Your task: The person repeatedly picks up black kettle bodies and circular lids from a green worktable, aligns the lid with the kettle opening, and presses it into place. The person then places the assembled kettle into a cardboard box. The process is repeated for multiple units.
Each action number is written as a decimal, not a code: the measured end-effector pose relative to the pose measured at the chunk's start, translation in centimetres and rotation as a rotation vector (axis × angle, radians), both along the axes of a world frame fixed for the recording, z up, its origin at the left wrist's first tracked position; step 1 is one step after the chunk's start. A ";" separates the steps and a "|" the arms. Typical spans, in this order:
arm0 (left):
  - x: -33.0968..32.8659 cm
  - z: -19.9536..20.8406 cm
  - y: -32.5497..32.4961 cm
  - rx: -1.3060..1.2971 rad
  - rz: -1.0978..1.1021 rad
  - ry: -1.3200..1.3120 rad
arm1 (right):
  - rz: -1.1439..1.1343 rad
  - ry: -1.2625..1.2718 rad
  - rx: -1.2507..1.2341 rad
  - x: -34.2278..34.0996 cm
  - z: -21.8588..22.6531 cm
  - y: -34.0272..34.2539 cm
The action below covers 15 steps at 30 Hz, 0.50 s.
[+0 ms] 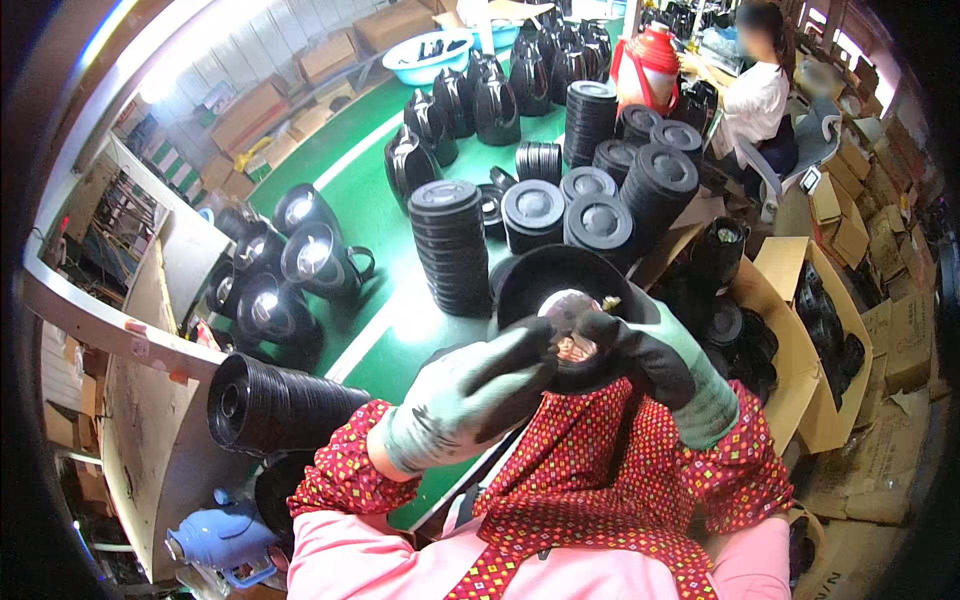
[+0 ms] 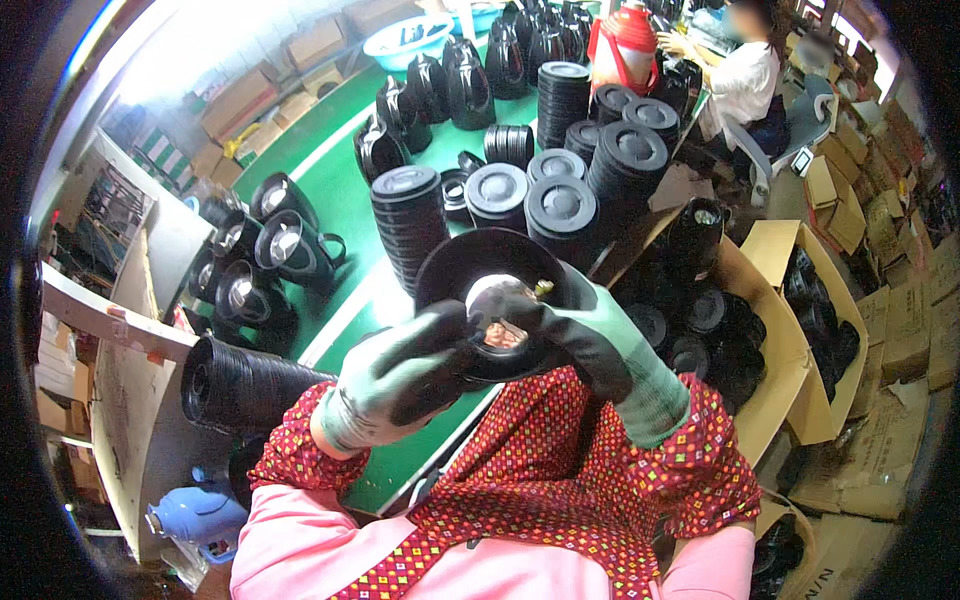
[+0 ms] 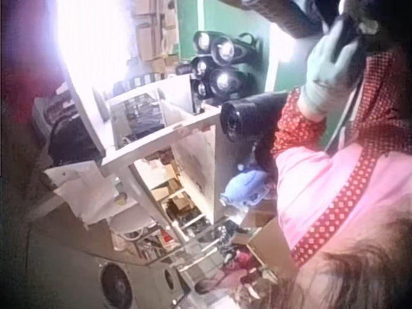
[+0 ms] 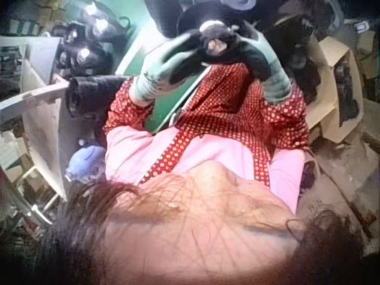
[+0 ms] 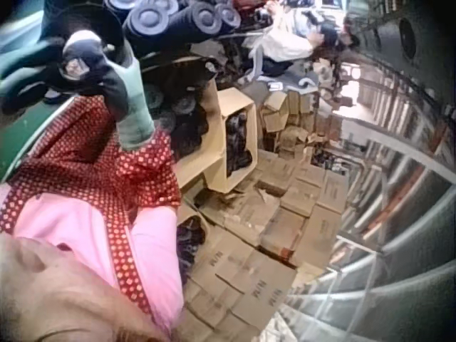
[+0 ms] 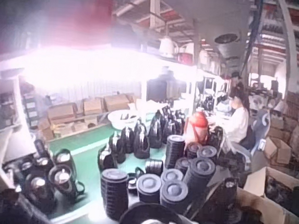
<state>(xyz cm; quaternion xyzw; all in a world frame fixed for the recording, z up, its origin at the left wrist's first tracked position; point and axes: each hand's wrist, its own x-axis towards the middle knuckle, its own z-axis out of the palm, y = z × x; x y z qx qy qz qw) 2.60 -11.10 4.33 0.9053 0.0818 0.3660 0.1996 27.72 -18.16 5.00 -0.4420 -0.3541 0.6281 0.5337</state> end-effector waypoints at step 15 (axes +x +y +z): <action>-3.0 -20.2 -5.2 -1.774 -0.067 -0.213 | 0.390 0.170 -0.205 -2.6 -8.2 -1.7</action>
